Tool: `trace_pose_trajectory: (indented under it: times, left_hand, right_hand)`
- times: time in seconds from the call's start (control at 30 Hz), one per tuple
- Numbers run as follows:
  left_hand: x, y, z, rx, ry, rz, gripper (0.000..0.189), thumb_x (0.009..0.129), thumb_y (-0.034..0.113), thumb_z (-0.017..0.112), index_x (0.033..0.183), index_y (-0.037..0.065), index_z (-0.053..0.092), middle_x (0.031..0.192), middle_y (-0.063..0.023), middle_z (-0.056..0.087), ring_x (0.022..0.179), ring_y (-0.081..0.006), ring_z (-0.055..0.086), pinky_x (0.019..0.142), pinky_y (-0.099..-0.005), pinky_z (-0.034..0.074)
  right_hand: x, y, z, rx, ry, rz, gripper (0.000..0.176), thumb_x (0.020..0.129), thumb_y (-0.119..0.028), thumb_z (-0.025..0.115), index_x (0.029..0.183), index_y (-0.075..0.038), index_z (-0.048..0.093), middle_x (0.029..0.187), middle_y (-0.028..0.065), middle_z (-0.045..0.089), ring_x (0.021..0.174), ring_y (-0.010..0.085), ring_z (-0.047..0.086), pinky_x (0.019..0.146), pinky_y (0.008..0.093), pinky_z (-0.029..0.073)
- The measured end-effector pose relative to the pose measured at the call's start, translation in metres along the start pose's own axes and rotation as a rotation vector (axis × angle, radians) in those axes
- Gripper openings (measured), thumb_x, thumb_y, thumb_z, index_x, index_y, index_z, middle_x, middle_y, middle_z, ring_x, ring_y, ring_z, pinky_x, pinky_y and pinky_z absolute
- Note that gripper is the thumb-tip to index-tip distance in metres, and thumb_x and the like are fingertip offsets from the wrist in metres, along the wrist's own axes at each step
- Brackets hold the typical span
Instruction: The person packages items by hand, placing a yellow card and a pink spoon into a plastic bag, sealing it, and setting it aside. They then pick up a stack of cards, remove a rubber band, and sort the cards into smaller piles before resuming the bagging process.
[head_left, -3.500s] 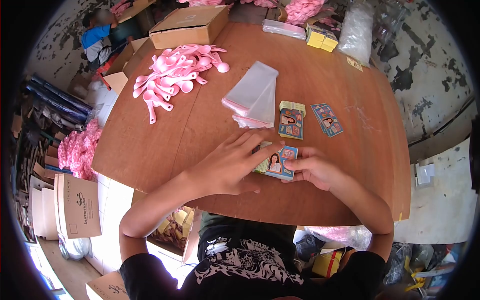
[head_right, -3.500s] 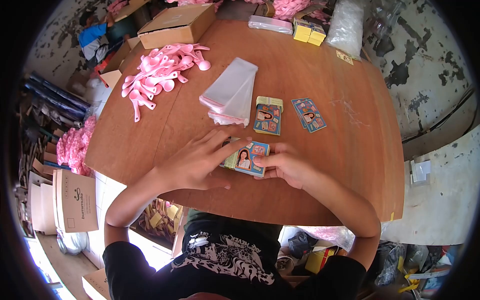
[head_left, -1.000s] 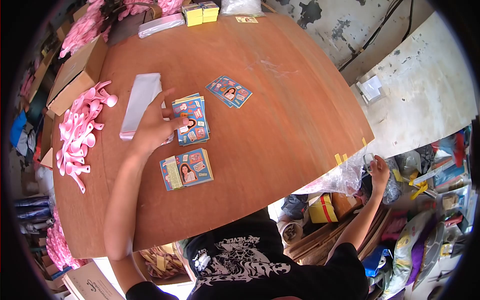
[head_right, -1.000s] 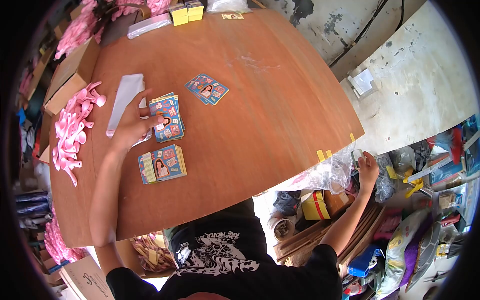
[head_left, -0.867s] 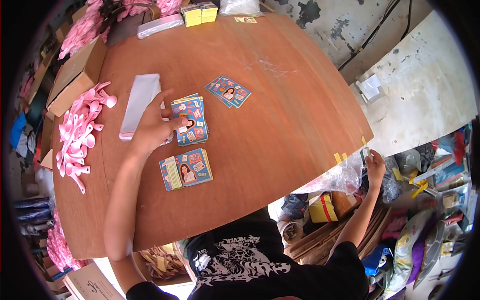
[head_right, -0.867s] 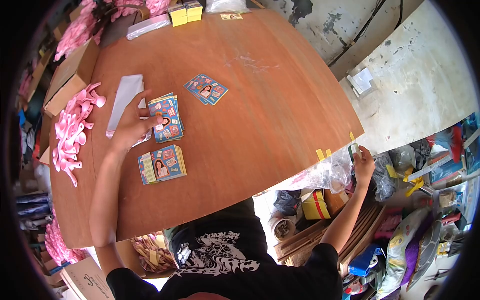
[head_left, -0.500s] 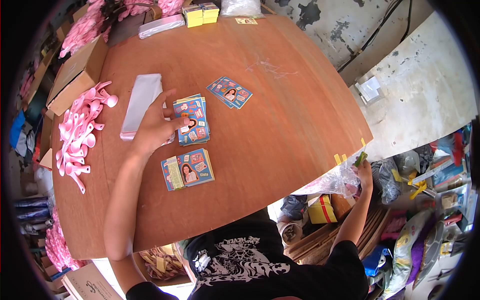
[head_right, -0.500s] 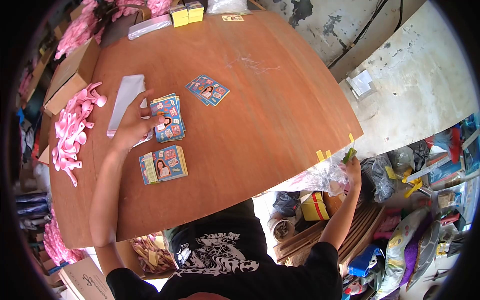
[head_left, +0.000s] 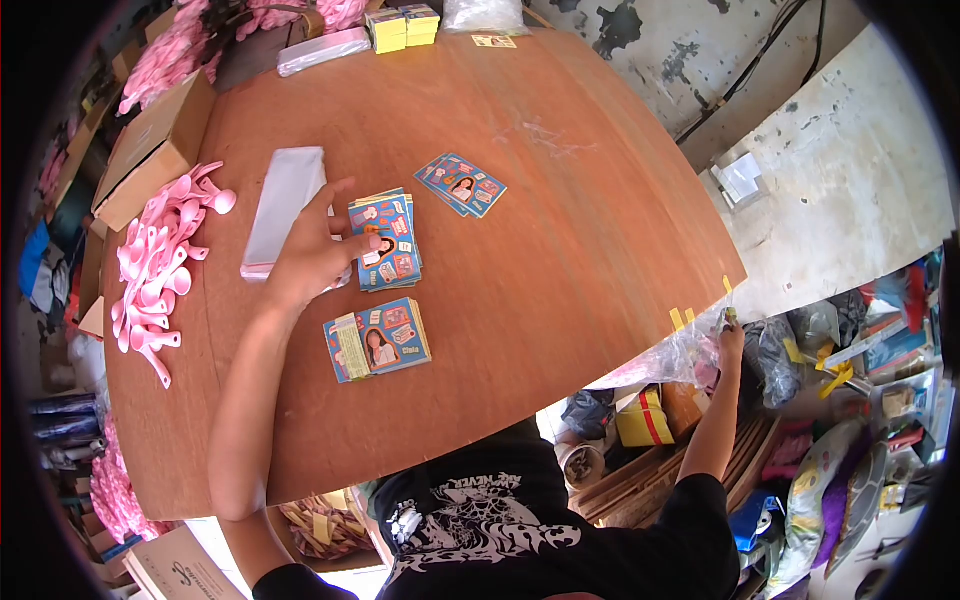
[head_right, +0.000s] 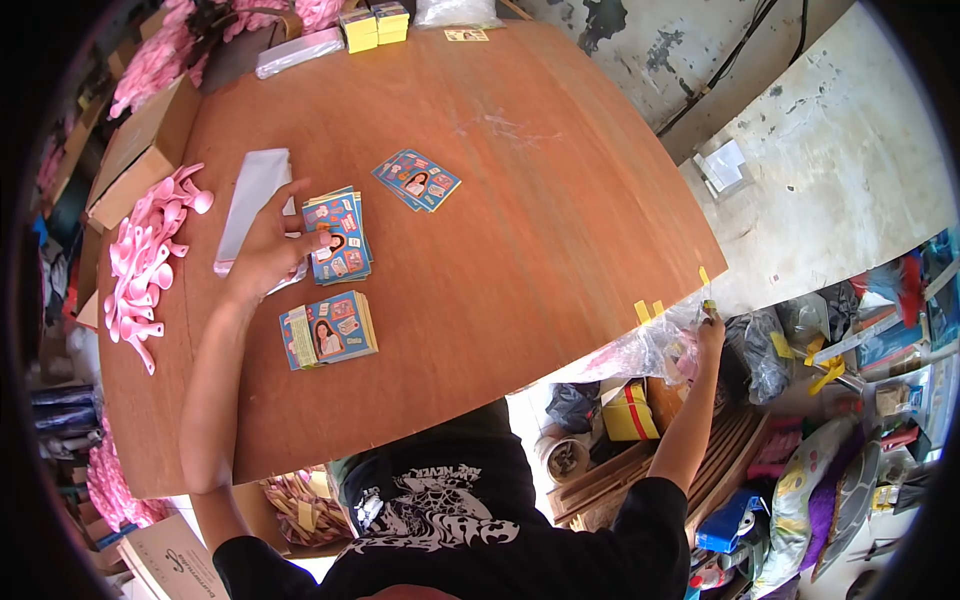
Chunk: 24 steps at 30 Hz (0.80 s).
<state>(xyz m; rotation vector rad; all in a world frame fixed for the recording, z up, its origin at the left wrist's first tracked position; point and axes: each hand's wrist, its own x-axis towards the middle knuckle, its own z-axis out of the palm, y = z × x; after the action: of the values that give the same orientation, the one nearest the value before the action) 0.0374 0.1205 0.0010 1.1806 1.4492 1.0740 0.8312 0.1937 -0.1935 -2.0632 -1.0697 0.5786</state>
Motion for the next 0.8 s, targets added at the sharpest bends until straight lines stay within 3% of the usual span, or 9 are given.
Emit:
trace_pose_trajectory:
  times: [0.13, 0.23, 0.3, 0.37, 0.43, 0.53, 0.63, 0.77, 0.8]
  left_hand:
    - [-0.001, 0.002, 0.001, 0.006, 0.001, -0.007, 0.086, 0.078, -0.002, 0.076, 0.148, -0.001, 0.025, 0.092, -0.0166, 0.07, 0.047, -0.0059, 0.051, 0.037, -0.023, 0.03]
    - [-0.001, 0.001, 0.001, -0.001, 0.012, 0.014, 0.086, 0.078, -0.001, 0.076, 0.148, -0.001, 0.025, 0.092, -0.0166, 0.07, 0.047, -0.0058, 0.05, 0.037, -0.0231, 0.03]
    - [0.0, 0.001, 0.001, 0.015, 0.012, 0.014, 0.086, 0.078, -0.001, 0.077, 0.148, 0.0, 0.025, 0.091, -0.0165, 0.07, 0.046, -0.0058, 0.049, 0.037, -0.023, 0.03]
    - [0.0, 0.001, 0.0, 0.031, 0.012, 0.015, 0.086, 0.078, -0.001, 0.077, 0.148, 0.0, 0.025, 0.091, -0.0164, 0.07, 0.046, -0.0058, 0.049, 0.037, -0.023, 0.03]
    - [-0.001, 0.001, 0.0, 0.021, 0.008, 0.011, 0.086, 0.078, -0.001, 0.077, 0.148, 0.0, 0.026, 0.09, -0.0161, 0.07, 0.046, -0.0058, 0.049, 0.037, -0.0232, 0.029]
    - [-0.001, 0.001, 0.0, 0.035, 0.009, 0.004, 0.086, 0.078, -0.001, 0.077, 0.148, 0.0, 0.026, 0.089, -0.0159, 0.07, 0.045, -0.0059, 0.049, 0.037, -0.0235, 0.029]
    - [-0.001, 0.002, 0.0, 0.022, 0.007, 0.004, 0.086, 0.078, -0.001, 0.077, 0.148, 0.0, 0.026, 0.088, -0.0158, 0.07, 0.045, -0.0061, 0.048, 0.037, -0.0236, 0.029]
    - [-0.001, 0.003, 0.001, 0.015, 0.007, -0.004, 0.086, 0.078, -0.001, 0.076, 0.148, 0.0, 0.026, 0.087, -0.0158, 0.07, 0.045, -0.0062, 0.048, 0.037, -0.0236, 0.028]
    - [-0.002, 0.004, 0.001, 0.018, 0.012, 0.002, 0.086, 0.078, -0.002, 0.076, 0.148, 0.0, 0.026, 0.086, -0.0157, 0.07, 0.045, -0.0063, 0.048, 0.037, -0.0238, 0.028]
  right_hand:
    - [0.005, 0.001, 0.0, -0.574, 0.258, -0.427, 0.039, 0.095, -0.008, 0.037, 0.128, -0.006, 0.058, 0.088, 0.0087, 0.066, 0.09, 0.0227, 0.066, 0.073, 0.0373, 0.055]
    - [-0.001, -0.016, -0.007, -0.538, 0.117, -0.404, 0.035, 0.094, -0.011, 0.042, 0.123, -0.005, 0.061, 0.088, 0.0054, 0.064, 0.085, 0.0189, 0.064, 0.079, 0.0415, 0.053]
    - [-0.008, -0.023, -0.011, 0.355, -0.184, 0.079, 0.032, 0.092, -0.014, 0.047, 0.119, -0.006, 0.061, 0.088, 0.0032, 0.062, 0.078, 0.0214, 0.061, 0.082, 0.0425, 0.05]
    - [-0.014, -0.033, -0.019, 0.377, -0.262, 0.001, 0.033, 0.091, -0.022, 0.05, 0.119, -0.007, 0.06, 0.091, 0.0017, 0.06, 0.081, 0.02, 0.059, 0.077, 0.0367, 0.049]
    - [-0.034, -0.057, -0.029, 0.571, -0.348, 0.253, 0.046, 0.087, -0.022, 0.049, 0.128, -0.003, 0.053, 0.109, 0.0056, 0.058, 0.098, 0.0234, 0.054, 0.086, 0.0385, 0.045]
    - [-0.017, -0.039, -0.036, 0.486, -0.161, 0.248, 0.049, 0.089, -0.032, 0.048, 0.13, -0.005, 0.052, 0.121, 0.0079, 0.056, 0.111, 0.0251, 0.05, 0.096, 0.0416, 0.04]
    - [-0.015, -0.034, -0.038, 0.61, -0.287, 0.092, 0.05, 0.09, -0.033, 0.049, 0.132, -0.005, 0.053, 0.129, 0.0095, 0.054, 0.12, 0.0262, 0.047, 0.101, 0.0425, 0.036]
    - [-0.01, -0.026, -0.03, 0.499, -0.071, 0.125, 0.048, 0.092, -0.03, 0.048, 0.132, -0.003, 0.056, 0.129, 0.011, 0.056, 0.118, 0.0222, 0.05, 0.098, 0.0363, 0.039]
    - [0.006, -0.012, -0.036, 0.176, -0.182, 0.057, 0.043, 0.091, -0.023, 0.048, 0.129, -0.003, 0.059, 0.121, 0.0094, 0.06, 0.11, 0.0194, 0.053, 0.095, 0.0332, 0.041]
